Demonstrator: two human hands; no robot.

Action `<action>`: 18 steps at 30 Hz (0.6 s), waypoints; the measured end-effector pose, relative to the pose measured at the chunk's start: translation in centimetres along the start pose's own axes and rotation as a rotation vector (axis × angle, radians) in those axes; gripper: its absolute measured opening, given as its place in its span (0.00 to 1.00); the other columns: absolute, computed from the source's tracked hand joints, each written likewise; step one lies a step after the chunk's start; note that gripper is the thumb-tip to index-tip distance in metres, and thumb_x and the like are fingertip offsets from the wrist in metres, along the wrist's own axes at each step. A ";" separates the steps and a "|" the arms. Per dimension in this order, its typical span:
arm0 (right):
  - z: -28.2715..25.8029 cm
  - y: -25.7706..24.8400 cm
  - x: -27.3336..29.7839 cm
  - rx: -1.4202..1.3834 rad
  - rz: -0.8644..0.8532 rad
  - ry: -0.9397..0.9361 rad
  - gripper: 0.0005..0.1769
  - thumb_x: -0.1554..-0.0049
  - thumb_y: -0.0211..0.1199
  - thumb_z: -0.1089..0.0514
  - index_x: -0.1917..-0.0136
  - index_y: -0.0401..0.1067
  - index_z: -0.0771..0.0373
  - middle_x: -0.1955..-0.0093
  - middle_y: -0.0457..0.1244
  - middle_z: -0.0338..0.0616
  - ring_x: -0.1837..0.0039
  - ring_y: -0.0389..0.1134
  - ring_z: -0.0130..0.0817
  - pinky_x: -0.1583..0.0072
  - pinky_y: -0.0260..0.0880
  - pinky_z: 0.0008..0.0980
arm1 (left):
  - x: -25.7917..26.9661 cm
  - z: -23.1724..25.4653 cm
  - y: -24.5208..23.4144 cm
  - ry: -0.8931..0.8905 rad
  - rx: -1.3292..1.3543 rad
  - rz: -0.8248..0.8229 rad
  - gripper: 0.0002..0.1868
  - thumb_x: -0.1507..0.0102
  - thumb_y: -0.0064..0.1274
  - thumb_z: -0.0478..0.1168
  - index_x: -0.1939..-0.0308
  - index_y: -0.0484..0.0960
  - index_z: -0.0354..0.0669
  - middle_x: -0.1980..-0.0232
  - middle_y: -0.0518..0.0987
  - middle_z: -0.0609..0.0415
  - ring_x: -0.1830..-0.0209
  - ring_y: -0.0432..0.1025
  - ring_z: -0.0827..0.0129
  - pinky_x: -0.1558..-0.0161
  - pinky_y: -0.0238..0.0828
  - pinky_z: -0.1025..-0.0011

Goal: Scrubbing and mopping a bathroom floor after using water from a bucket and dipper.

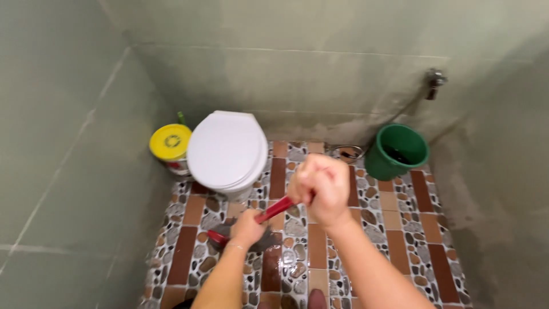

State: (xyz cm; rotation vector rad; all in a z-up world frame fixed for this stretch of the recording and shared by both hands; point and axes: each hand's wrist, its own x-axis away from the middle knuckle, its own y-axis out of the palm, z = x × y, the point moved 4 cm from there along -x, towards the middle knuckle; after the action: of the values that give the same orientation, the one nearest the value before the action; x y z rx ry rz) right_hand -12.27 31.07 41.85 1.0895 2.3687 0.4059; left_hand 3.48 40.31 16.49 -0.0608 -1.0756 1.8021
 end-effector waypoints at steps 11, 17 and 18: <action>10.7 7.1 5.2 -0.194 -0.206 0.253 0.14 0.44 0.48 0.69 0.72 0.54 0.64 0.77 0.54 0.43 0.74 0.51 0.29 0.66 0.60 0.34 | 6.4 -18.8 -1.0 -0.266 0.124 0.275 0.12 0.41 0.57 0.49 0.68 0.86 0.44 0.63 0.82 0.37 0.56 0.76 0.39 0.57 0.73 0.50; 6.0 6.2 2.9 0.041 -0.228 0.235 0.14 0.47 0.48 0.68 0.74 0.59 0.67 0.78 0.56 0.45 0.75 0.54 0.34 0.68 0.60 0.36 | 3.8 -15.7 2.1 -0.083 0.216 0.413 0.15 0.40 0.56 0.49 0.71 0.84 0.41 0.68 0.80 0.36 0.63 0.76 0.38 0.61 0.72 0.53; 4.8 5.5 2.7 0.040 -0.233 0.240 0.14 0.47 0.48 0.68 0.74 0.59 0.67 0.78 0.56 0.45 0.75 0.54 0.34 0.68 0.60 0.36 | 3.4 -14.5 3.0 -0.089 0.219 0.416 0.15 0.40 0.56 0.49 0.71 0.84 0.41 0.68 0.80 0.36 0.63 0.76 0.38 0.61 0.72 0.53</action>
State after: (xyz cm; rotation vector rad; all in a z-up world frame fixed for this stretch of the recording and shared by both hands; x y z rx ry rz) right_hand -7.72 36.90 39.52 0.8058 2.6890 0.4263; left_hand 6.60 51.81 7.05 -0.0764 -0.9699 2.3072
